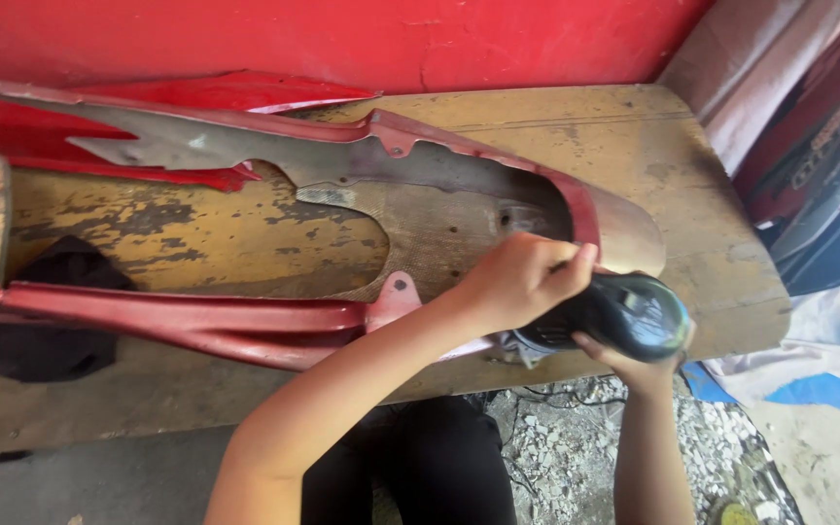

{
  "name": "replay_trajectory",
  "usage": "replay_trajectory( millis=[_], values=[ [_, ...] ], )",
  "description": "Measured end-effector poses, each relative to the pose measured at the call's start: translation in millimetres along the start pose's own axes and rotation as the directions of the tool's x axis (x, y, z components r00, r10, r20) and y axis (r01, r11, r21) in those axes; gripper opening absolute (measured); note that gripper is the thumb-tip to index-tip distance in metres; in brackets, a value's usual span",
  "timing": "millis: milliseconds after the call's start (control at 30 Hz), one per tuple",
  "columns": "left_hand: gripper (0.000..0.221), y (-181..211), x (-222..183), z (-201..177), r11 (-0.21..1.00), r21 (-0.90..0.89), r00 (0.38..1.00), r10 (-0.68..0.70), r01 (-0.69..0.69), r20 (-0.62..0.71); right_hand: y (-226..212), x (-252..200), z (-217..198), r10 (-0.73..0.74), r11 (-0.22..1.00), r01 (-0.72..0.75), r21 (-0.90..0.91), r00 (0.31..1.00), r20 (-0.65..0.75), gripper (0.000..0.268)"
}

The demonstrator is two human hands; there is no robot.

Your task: The person uses a handheld electric polisher with a buffing pad to polish a red motorcycle fairing. They move the tool across the surface, flip the part over to access the other side, and continue polishing.

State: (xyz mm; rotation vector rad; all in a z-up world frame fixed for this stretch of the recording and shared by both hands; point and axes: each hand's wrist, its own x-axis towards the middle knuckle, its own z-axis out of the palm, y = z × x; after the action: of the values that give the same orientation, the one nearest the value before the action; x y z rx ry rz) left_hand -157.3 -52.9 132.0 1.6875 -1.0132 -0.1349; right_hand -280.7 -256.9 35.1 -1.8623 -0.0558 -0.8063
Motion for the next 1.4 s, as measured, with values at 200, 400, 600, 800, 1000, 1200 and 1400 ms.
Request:
replay_trajectory(
  millis=[200,400,600,800,1000,1200,1400],
  values=[
    [0.051,-6,17,18,0.994,0.014,0.990,0.108,-0.107,-0.090,39,0,-17,0.110,0.988,-0.109,0.105,0.994,0.005,0.075],
    [0.057,-20,31,19,1.000,0.030,0.996,0.010,-0.008,-0.092,46,10,-11,0.085,0.996,-0.085,0.001,0.994,-0.069,0.068],
    [0.056,-12,15,42,0.993,0.002,0.990,0.115,-0.115,-0.080,41,-20,-37,0.102,0.993,-0.098,0.070,0.993,-0.052,0.077],
    [0.055,-6,32,48,0.933,-0.204,0.955,0.284,-0.296,-0.089,53,-16,-47,0.065,0.998,-0.067,-0.005,0.983,-0.172,0.080],
    [0.055,-32,47,48,0.991,-0.069,0.992,0.107,-0.112,-0.068,53,0,-31,-0.001,0.990,-0.030,-0.140,0.976,-0.217,0.070],
    [0.058,-21,25,49,0.995,-0.077,0.998,0.062,-0.061,0.004,32,-19,-34,0.076,0.995,-0.084,-0.057,0.988,-0.134,0.074],
    [0.047,0,26,62,0.987,-0.035,0.987,0.160,-0.160,0.006,65,-47,-53,0.133,0.985,-0.106,0.133,0.969,-0.209,0.080]
  ],
)
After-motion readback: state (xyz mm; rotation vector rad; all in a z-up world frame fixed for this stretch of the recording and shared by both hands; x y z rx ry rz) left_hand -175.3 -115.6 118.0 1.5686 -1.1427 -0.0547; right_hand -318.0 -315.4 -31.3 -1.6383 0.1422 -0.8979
